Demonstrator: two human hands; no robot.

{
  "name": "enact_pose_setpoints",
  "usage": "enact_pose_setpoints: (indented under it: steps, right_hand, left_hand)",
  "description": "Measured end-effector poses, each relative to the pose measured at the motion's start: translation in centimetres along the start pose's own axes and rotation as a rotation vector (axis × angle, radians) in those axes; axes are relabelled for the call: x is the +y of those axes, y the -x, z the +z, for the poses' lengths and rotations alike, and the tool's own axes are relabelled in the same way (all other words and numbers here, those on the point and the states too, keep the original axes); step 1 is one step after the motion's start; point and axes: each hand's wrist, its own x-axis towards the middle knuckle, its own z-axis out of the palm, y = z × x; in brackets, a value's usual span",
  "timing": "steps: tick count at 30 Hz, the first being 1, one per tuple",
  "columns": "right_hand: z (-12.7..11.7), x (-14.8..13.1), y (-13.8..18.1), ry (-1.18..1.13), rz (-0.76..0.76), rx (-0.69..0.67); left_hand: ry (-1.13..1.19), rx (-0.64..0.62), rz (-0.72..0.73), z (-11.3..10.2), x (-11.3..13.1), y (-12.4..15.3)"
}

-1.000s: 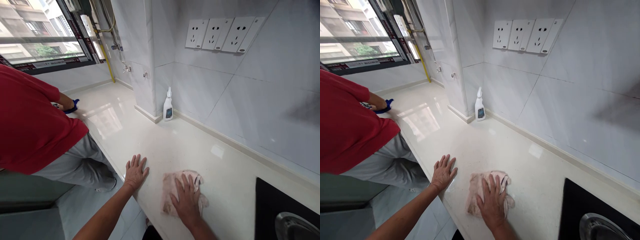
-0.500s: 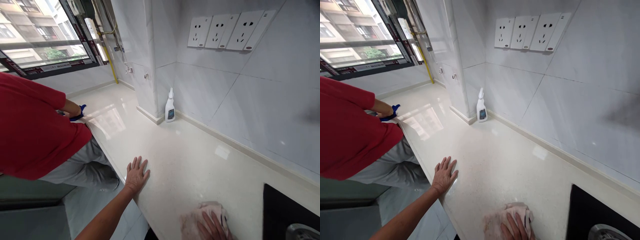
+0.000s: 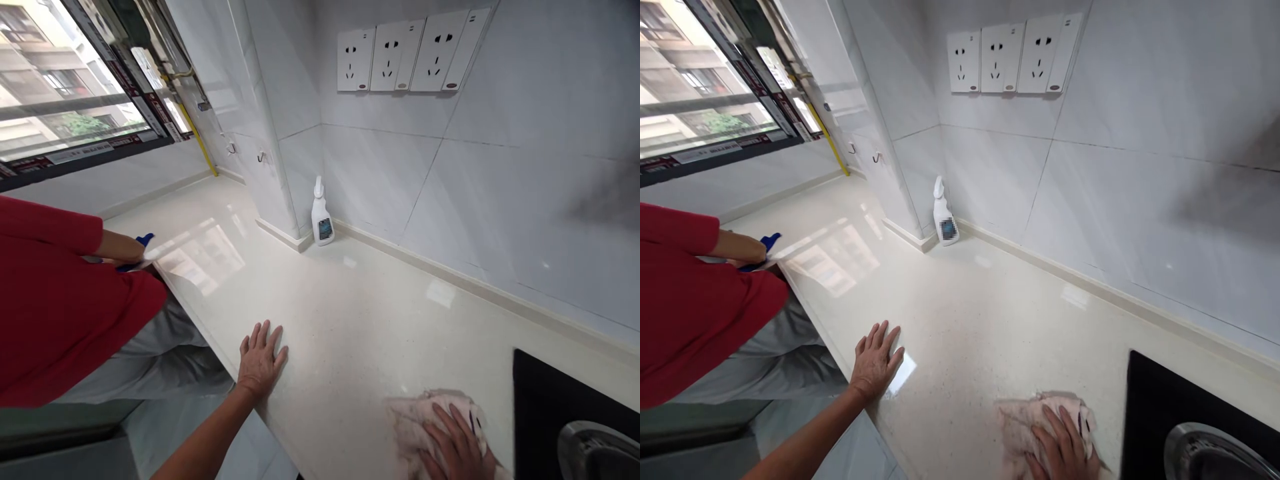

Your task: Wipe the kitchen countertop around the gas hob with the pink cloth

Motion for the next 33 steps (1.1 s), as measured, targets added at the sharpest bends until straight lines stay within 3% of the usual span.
enact_pose_setpoints:
  steps: [9, 16, 26, 33]
  right_hand:
    - [-2.0, -1.0, -6.1, -0.055, 0.143, 0.181]
    - [-1.7, -4.1, -6.2, 0.027, 0.196, 0.216]
    - [-2.0, -11.4, -6.9, 0.017, -0.204, 0.164]
    - [-2.3, -16.9, -13.5, -0.237, -0.455, -0.038]
  left_hand:
    - [0.024, -0.022, -0.008, 0.0, 0.1, 0.1]
    - [-0.002, -0.006, 0.007, 0.4, 0.0, 0.2]
    - [-0.001, 0.023, 0.023, 0.5, -0.2, 0.2]
    - [0.017, 0.014, 0.013, 0.1, 0.0, 0.3]
